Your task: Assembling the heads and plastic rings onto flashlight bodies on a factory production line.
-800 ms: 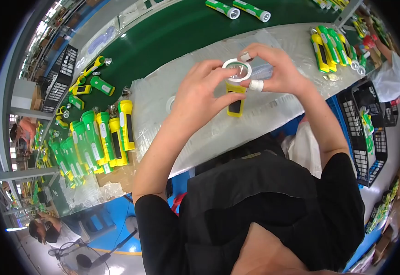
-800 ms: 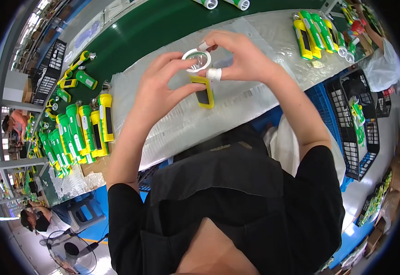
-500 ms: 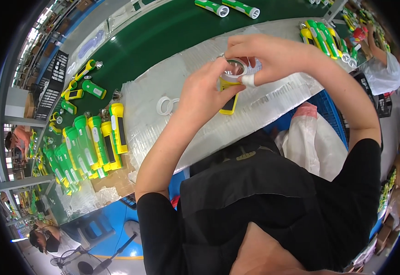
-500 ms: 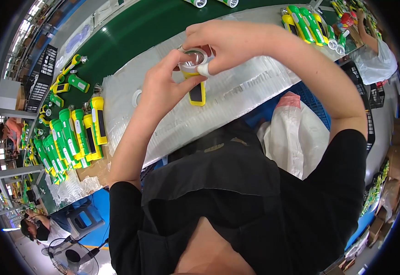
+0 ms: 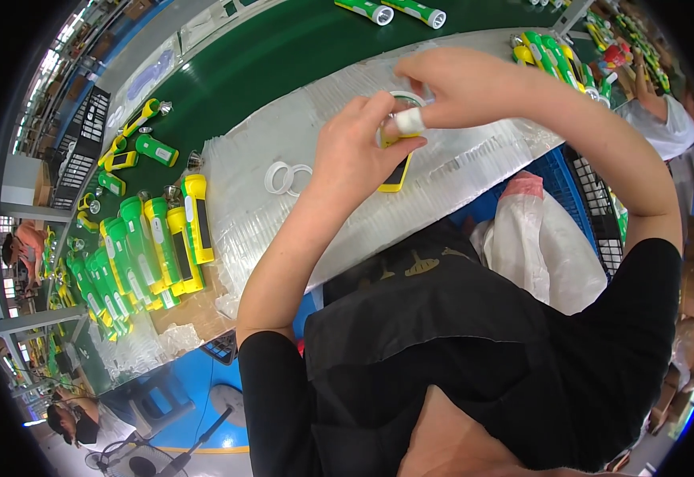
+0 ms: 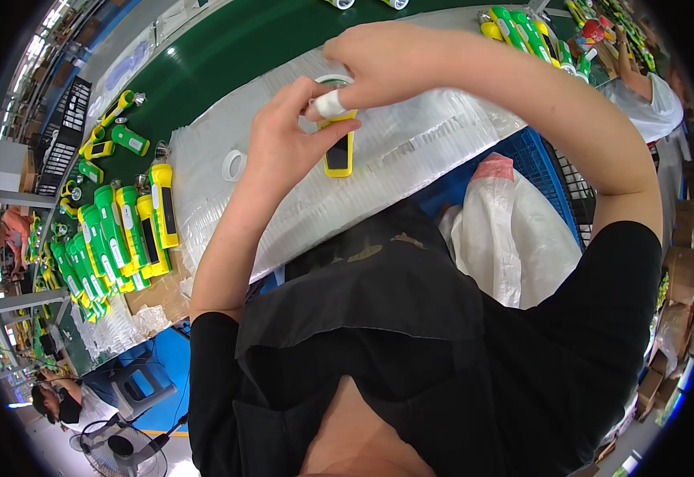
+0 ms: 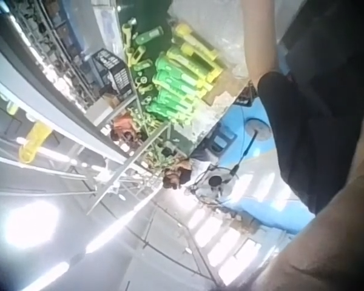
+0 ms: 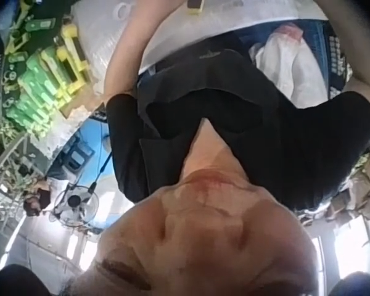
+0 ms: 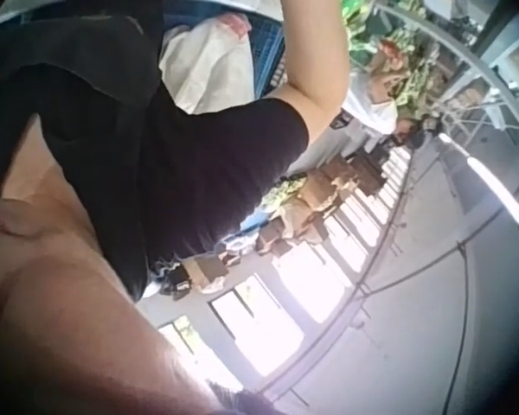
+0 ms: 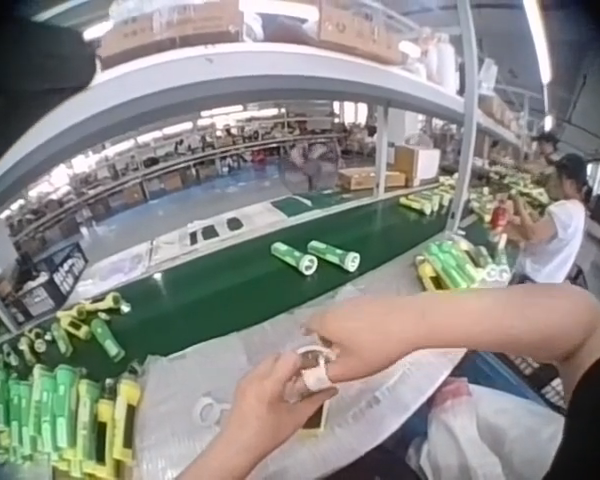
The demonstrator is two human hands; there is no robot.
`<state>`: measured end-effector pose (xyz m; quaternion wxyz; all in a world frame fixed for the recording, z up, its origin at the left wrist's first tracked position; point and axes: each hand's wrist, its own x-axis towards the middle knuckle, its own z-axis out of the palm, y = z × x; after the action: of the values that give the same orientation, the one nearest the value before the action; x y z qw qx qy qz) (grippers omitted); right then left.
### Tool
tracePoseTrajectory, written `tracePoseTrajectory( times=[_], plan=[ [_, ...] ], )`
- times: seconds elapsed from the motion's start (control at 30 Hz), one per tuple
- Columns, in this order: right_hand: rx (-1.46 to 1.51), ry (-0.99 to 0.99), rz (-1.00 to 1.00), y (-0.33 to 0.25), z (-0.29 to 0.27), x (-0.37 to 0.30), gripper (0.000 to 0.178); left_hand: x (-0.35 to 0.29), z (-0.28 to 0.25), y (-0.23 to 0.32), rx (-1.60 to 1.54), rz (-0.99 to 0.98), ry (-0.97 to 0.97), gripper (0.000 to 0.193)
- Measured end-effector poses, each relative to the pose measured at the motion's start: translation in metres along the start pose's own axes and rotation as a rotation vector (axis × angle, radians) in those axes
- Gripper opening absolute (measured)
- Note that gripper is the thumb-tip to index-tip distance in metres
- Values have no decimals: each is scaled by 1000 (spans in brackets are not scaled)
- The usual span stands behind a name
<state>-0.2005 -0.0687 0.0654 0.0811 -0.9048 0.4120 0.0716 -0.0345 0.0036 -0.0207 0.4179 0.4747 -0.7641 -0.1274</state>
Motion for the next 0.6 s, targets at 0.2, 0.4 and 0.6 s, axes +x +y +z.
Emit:
tracePoseTrajectory(
  times=[0.2,0.4,0.6],
  plan=[
    [77,95,-341,-5,-5,-5,47,-1,2,1,-29,131,96,37],
    [65,260,-239,6,7,-1,48,-2,1,-2,-8,38,42,38],
    [-156,36,-76,-6,-3,7,44,0,-3,-1,-11,-9,8,39]
  ],
)
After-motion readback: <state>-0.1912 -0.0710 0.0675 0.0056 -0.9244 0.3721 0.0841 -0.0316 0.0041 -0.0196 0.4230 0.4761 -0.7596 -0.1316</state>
